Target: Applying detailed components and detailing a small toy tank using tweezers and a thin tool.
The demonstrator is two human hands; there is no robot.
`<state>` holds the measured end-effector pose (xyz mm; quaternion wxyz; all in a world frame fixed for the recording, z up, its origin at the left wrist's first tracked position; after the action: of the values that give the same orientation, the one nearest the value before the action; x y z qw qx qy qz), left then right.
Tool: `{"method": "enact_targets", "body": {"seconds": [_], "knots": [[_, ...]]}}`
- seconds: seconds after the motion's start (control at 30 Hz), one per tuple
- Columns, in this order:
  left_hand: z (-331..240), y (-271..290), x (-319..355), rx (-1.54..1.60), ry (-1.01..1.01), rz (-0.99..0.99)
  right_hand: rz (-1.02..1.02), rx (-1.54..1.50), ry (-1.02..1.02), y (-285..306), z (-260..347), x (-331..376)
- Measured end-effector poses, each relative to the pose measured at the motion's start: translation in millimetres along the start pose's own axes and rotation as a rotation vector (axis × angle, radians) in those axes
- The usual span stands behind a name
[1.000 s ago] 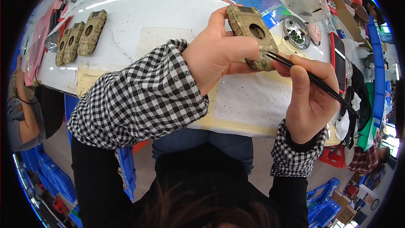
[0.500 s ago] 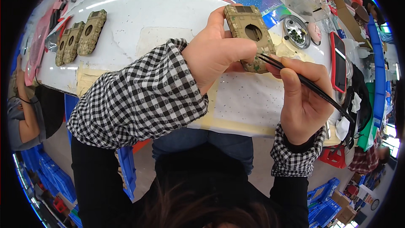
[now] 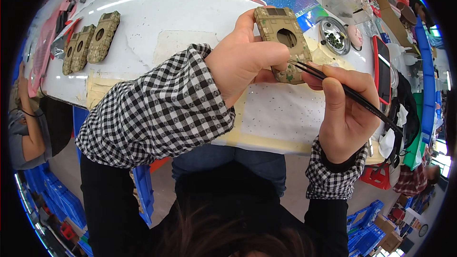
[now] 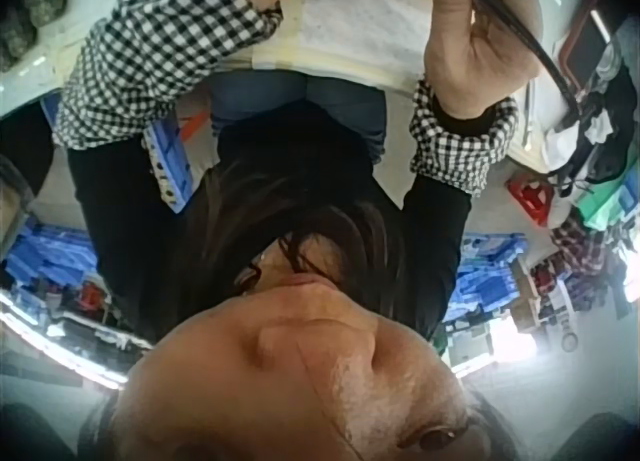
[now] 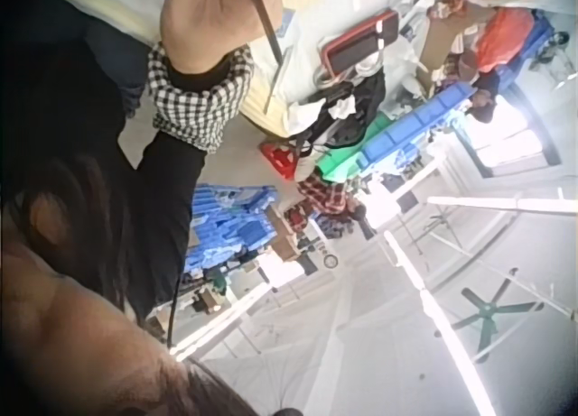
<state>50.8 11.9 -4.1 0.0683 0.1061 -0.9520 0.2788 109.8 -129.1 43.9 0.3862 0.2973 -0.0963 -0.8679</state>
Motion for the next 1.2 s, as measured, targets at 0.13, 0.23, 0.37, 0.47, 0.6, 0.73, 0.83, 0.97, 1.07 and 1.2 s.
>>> {"method": "enact_targets", "body": {"seconds": [0.13,0.23,0.37,0.47,0.6,0.73,0.83,0.97,1.07,1.2], "knots": [[-1.6,-1.1,0.1,0.034,-0.031,0.037,0.104,0.143,0.066,1.8,3.6,-2.4],[-1.2,-0.9,-0.7,0.113,-0.027,0.075,0.096,0.17,0.072,3.4,4.5,-2.7],[0.3,-1.4,-0.9,0.128,-0.011,0.076,0.09,0.154,0.083,3.3,4.6,-2.5],[1.5,-0.4,-1.6,0.116,-0.014,0.067,0.093,0.151,0.07,2.3,4.3,-2.3],[2.1,0.9,-1.9,0.094,-0.021,0.086,0.105,0.17,0.071,1.9,4.0,-2.1],[1.8,0.5,-2.2,0.084,-0.025,0.086,0.12,0.17,0.062,1.7,4.4,-2.2],[2.3,0.3,-2.3,0.098,-0.023,0.09,0.124,0.167,0.071,1.9,4.3,-2.0],[1.7,-0.6,-3.1,0.108,-0.024,0.1,0.13,0.163,0.07,2.7,3.2,-1.3],[1.9,-0.5,-2.9,0.107,-0.022,0.102,0.131,0.147,0.076,2.0,2.9,-1.3],[3.5,1.1,-3.6,0.108,-0.019,0.099,0.137,0.145,0.073,1.8,2.9,-1.1]]}}
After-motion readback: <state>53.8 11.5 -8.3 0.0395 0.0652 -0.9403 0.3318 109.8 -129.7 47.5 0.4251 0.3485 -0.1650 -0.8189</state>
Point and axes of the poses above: each hand's wrist, its own x-axis away from the middle knuckle, its own y-axis out of the back of the hand, z = x × y, the point moved 6 cm from there along -x, towards the middle knuckle, and after that the axes turned 6 degrees about z, right-handed, at the moved point
